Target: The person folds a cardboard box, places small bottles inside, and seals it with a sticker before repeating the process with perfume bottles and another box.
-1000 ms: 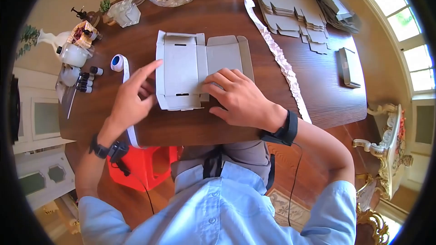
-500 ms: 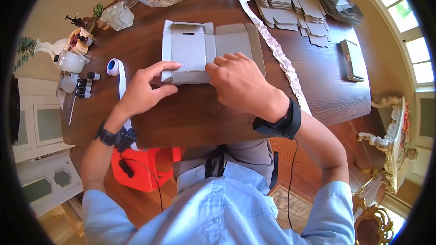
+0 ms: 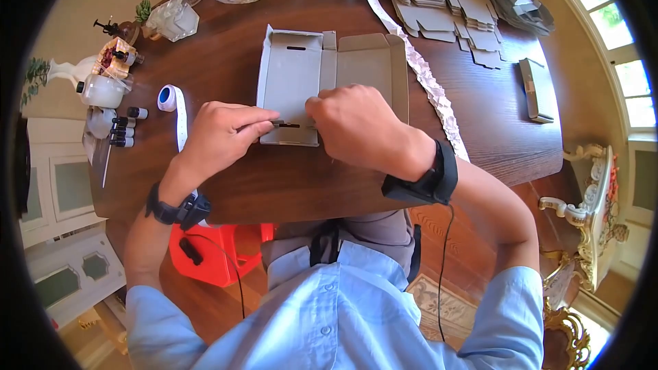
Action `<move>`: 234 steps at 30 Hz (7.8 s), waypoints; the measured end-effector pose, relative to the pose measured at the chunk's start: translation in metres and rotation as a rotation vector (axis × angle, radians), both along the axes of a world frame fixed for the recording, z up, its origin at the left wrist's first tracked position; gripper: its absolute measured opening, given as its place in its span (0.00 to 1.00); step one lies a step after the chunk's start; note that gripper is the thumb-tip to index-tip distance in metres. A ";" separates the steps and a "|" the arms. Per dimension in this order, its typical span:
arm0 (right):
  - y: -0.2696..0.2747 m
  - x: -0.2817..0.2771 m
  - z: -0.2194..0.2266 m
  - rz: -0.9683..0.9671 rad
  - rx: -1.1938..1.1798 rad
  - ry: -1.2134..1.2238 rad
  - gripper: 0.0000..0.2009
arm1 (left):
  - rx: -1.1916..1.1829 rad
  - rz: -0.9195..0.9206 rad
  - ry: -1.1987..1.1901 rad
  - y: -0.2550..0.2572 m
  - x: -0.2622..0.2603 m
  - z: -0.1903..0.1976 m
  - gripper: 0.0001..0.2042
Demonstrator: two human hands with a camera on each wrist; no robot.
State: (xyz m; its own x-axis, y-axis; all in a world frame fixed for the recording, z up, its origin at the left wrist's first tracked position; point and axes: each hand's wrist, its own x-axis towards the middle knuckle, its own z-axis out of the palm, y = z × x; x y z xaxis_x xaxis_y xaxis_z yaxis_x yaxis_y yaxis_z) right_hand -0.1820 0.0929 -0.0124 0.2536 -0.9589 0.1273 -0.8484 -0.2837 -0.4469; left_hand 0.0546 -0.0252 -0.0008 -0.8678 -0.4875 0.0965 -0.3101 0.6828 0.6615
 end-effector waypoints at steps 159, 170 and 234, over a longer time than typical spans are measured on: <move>-0.015 0.007 -0.006 -0.534 0.030 -0.498 0.15 | -0.490 0.027 0.258 -0.009 -0.057 -0.041 0.09; -0.009 -0.088 0.027 -0.596 -0.023 -0.623 0.20 | -0.369 -0.083 0.247 -0.029 -0.040 -0.017 0.14; -0.086 -0.040 -0.016 -0.659 -0.209 -0.272 0.08 | 1.209 -0.035 0.666 -0.075 -0.019 -0.032 0.47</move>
